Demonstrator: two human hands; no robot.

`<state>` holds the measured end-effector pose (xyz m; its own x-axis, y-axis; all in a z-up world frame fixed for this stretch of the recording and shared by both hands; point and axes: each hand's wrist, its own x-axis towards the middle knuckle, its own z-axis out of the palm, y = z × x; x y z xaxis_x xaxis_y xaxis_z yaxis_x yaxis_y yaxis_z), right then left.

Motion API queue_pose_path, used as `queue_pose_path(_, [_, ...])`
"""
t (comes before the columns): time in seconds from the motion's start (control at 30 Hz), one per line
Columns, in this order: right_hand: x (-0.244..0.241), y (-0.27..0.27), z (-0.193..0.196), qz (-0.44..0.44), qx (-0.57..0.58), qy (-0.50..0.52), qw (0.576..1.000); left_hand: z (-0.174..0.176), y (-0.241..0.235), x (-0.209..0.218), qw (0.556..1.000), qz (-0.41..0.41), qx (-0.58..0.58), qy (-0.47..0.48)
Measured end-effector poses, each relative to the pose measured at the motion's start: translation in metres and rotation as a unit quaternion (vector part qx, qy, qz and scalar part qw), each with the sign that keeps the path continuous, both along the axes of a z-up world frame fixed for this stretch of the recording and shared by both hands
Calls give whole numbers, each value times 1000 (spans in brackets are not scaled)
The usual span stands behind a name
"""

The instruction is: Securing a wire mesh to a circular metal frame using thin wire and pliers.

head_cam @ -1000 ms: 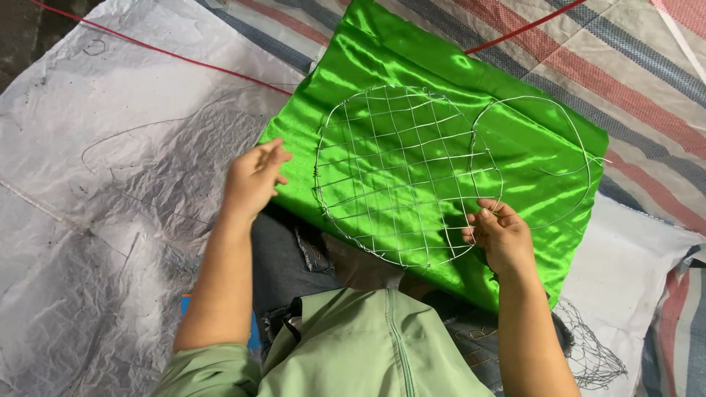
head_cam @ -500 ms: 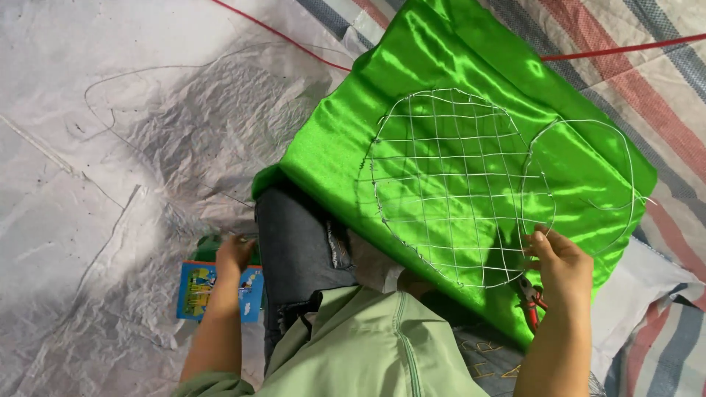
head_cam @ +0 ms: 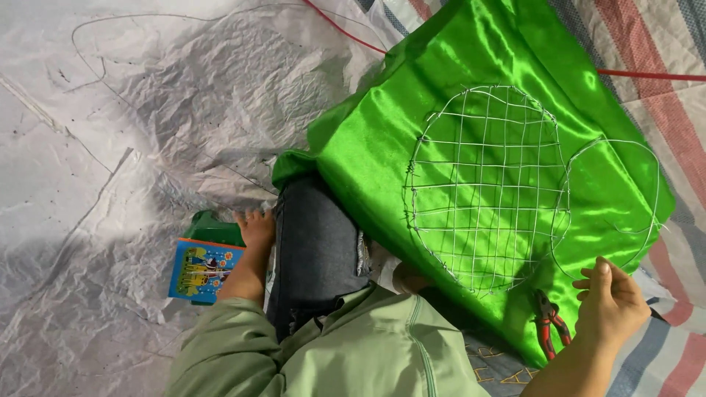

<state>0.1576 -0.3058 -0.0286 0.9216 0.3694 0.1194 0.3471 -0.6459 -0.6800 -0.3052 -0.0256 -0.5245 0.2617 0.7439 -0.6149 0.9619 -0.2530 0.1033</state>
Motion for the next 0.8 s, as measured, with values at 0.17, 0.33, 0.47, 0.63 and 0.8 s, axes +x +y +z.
queue_pose_path(0.17, [1,6,2,18,14,-3,1000,19,50,41,844,303,-114,-427])
queue_pose_path(0.33, [-7,15,5,34,40,14,999,116,94,47,655,529,-297,-449])
queue_pose_path(0.47, [-2,1,11,44,55,10,997,219,147,3,681,420,-113,-589])
queue_pose_path(0.63, [-3,-10,17,51,78,6,996,347,192,-89,594,449,125,-655])
queue_pose_path(0.8, [-20,8,24,99,157,57,981,460,192,-99,473,210,-86,-851])
